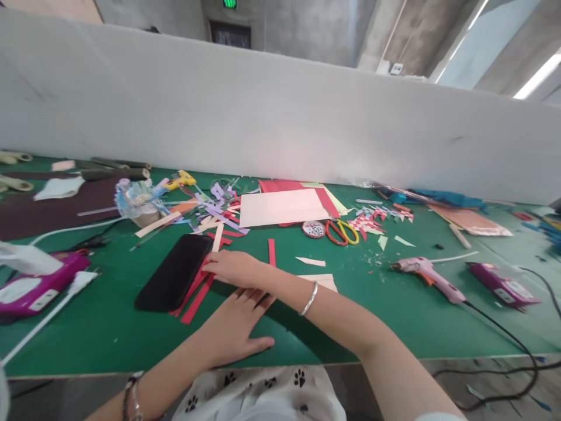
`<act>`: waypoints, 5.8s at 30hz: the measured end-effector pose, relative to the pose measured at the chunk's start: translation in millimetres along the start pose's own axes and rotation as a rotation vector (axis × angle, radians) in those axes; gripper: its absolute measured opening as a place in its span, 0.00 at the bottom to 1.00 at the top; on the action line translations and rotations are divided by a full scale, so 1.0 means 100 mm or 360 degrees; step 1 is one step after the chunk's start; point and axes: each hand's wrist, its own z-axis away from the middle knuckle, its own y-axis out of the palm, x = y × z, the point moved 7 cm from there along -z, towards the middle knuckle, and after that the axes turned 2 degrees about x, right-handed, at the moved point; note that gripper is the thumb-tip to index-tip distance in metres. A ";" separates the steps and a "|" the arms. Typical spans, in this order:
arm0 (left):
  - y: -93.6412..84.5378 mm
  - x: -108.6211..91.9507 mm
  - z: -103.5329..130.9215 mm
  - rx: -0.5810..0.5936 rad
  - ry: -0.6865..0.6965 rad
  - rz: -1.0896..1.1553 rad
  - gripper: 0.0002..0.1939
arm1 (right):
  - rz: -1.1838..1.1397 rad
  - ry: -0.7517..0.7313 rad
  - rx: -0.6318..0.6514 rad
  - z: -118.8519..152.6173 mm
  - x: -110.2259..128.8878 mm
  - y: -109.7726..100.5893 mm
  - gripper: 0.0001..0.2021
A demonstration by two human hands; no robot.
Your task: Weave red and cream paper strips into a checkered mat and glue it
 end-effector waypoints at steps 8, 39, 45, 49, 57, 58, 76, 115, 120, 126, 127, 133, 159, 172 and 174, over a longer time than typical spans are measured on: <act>0.03 0.00 0.01 0.0034 0.0001 -0.0011 0.36 | 0.0073 -0.0046 0.0087 -0.08 -0.05 -0.03 0.04; -0.29 0.09 -0.26 -0.0109 -0.0015 0.0335 0.15 | -0.1327 0.1088 -0.1045 2.69 -0.87 -0.26 0.11; -0.33 0.11 -0.39 -0.0002 -0.0009 0.0382 0.08 | -0.0990 0.1280 -0.1004 2.89 -0.72 -0.14 0.11; -0.32 0.16 -0.48 0.0058 -0.0037 0.0340 0.10 | -0.0755 0.1305 -0.1095 2.99 -0.62 -0.15 0.09; -0.33 0.09 -0.57 0.0066 0.0012 -0.0012 0.05 | -0.0603 0.1509 -0.1228 3.26 -0.59 -0.15 0.11; -0.32 0.07 -0.57 0.0044 0.0038 -0.0085 0.04 | -0.0569 0.1520 -0.1247 3.30 -0.60 -0.15 0.11; -0.28 -0.02 -0.55 -0.0300 0.0108 -0.0350 0.05 | -0.0469 0.1466 -0.1295 3.33 -0.46 -0.07 0.11; -0.29 0.02 -0.53 -0.0374 -0.0025 -0.0216 0.09 | -0.0469 0.1319 -0.1037 2.87 -0.13 0.01 0.09; -0.28 0.02 -0.53 -0.0380 -0.0035 -0.0198 0.09 | -0.0334 0.1389 -0.1044 2.94 -0.15 -0.02 0.09; -0.29 0.02 -0.54 -0.0362 -0.0050 -0.0213 0.08 | -0.0282 0.1414 -0.1068 2.93 -0.15 -0.01 0.10; -0.29 0.02 -0.54 -0.0361 -0.0050 -0.0210 0.08 | -0.0239 0.1445 -0.1096 2.96 -0.17 -0.01 0.10; -0.28 0.03 -0.54 -0.0357 -0.0068 -0.0192 0.09 | 0.0073 0.1610 -0.1181 3.17 -0.26 -0.05 0.10; -0.34 -0.10 -0.60 -0.0564 -0.0132 -0.0359 0.06 | -0.0264 0.1495 -0.1060 3.00 -0.30 -0.03 0.08; -0.38 -0.11 -0.59 -0.0699 -0.0137 -0.0442 0.13 | -0.0222 0.1355 -0.1165 3.00 -0.20 -0.02 0.08; -0.38 -0.10 -0.59 -0.0696 -0.0148 -0.0437 0.12 | -0.0229 0.1343 -0.1151 2.99 -0.20 -0.01 0.09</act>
